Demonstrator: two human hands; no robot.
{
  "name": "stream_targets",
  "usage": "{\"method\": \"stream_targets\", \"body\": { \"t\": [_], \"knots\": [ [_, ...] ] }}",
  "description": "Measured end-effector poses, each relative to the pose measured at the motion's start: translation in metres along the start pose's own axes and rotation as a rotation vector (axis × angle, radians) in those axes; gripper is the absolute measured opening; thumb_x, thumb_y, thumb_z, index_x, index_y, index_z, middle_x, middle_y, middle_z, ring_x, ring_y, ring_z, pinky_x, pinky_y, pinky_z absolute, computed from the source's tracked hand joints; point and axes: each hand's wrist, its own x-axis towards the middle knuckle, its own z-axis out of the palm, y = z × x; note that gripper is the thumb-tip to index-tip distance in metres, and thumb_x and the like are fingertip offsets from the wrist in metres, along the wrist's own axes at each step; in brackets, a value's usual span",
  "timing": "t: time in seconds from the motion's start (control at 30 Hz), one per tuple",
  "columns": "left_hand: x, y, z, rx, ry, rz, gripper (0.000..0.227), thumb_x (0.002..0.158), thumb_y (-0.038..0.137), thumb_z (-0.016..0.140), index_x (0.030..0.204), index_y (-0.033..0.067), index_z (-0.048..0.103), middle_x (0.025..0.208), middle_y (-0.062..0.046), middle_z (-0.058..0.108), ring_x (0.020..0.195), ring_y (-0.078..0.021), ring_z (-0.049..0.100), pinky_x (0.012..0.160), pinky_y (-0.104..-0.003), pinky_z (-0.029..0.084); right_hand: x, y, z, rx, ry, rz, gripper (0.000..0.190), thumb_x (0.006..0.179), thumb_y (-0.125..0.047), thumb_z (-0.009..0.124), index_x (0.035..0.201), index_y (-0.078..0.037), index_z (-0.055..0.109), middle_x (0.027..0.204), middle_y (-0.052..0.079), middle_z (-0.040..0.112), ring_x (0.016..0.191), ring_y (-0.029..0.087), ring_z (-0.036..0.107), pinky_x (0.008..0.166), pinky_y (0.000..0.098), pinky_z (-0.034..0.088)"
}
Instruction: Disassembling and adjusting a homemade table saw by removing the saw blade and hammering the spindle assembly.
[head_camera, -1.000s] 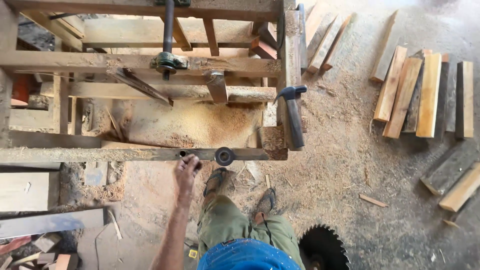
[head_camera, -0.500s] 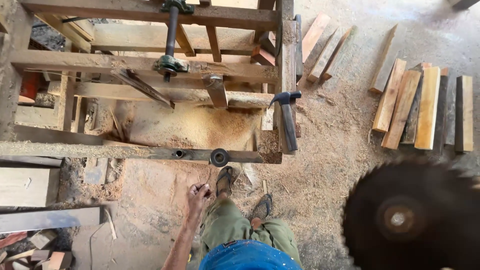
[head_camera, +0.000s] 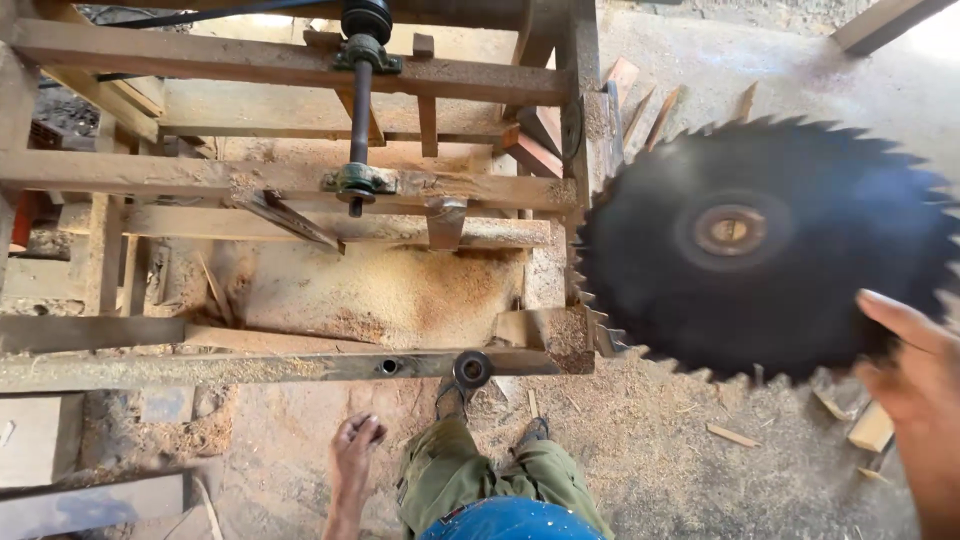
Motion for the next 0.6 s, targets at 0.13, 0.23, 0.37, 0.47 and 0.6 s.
{"method": "stream_targets", "body": {
  "t": [0.13, 0.23, 0.37, 0.47, 0.6],
  "knots": [
    [0.013, -0.03, -0.035, -0.206, 0.049, 0.025, 0.04, 0.093, 0.014, 0.072, 0.123, -0.0095, 0.061, 0.102, -0.019, 0.069, 0.087, -0.0258, 0.072, 0.083, -0.038, 0.063, 0.002, -0.036, 0.153, -0.183, 0.205, -0.1, 0.018, 0.105, -0.018, 0.081, 0.109, -0.007, 0.069, 0.093, 0.008, 0.071, 0.064, 0.019, 0.065, 0.041, 0.0285, 0.049],
    [-0.009, -0.027, -0.045, -0.163, 0.138, -0.044, 0.041, 0.095, 0.015, 0.071, 0.124, -0.012, 0.061, 0.104, -0.023, 0.068, 0.091, -0.0281, 0.073, 0.087, -0.039, 0.063, 0.007, -0.058, 0.232, -0.029, 0.18, -0.124, 0.019, 0.094, -0.003, 0.074, 0.112, -0.004, 0.066, 0.101, 0.009, 0.073, 0.08, 0.019, 0.076, 0.056, 0.0267, 0.061],
    [-0.029, -0.035, -0.046, -0.096, 0.243, -0.093, 0.041, 0.094, 0.015, 0.069, 0.123, -0.013, 0.061, 0.106, -0.025, 0.07, 0.097, -0.033, 0.074, 0.088, -0.046, 0.064, 0.043, -0.064, 0.259, -0.242, 0.223, -0.03, 0.019, 0.097, -0.011, 0.074, 0.109, 0.002, 0.066, 0.099, 0.016, 0.073, 0.073, 0.021, 0.071, 0.051, 0.0377, 0.053],
    [-0.022, -0.067, -0.049, -0.182, 0.289, -0.087, 0.04, 0.095, 0.011, 0.07, 0.123, -0.0154, 0.059, 0.106, -0.027, 0.068, 0.099, -0.0364, 0.072, 0.089, -0.049, 0.063, 0.086, -0.062, 0.274, -0.249, 0.138, -0.05, 0.021, 0.096, -0.011, 0.076, 0.11, 0.002, 0.066, 0.101, 0.017, 0.074, 0.078, 0.021, 0.072, 0.059, 0.0361, 0.055],
    [-0.027, -0.109, -0.039, -0.276, 0.368, -0.016, 0.036, 0.098, 0.01, 0.071, 0.125, -0.0133, 0.063, 0.11, -0.026, 0.07, 0.098, -0.0356, 0.071, 0.083, -0.042, 0.06, 0.154, -0.061, 0.294, -0.201, 0.002, -0.053, 0.02, 0.091, -0.01, 0.076, 0.105, 0.001, 0.068, 0.096, 0.011, 0.076, 0.082, 0.018, 0.078, 0.071, 0.0262, 0.067]
  ]
}}
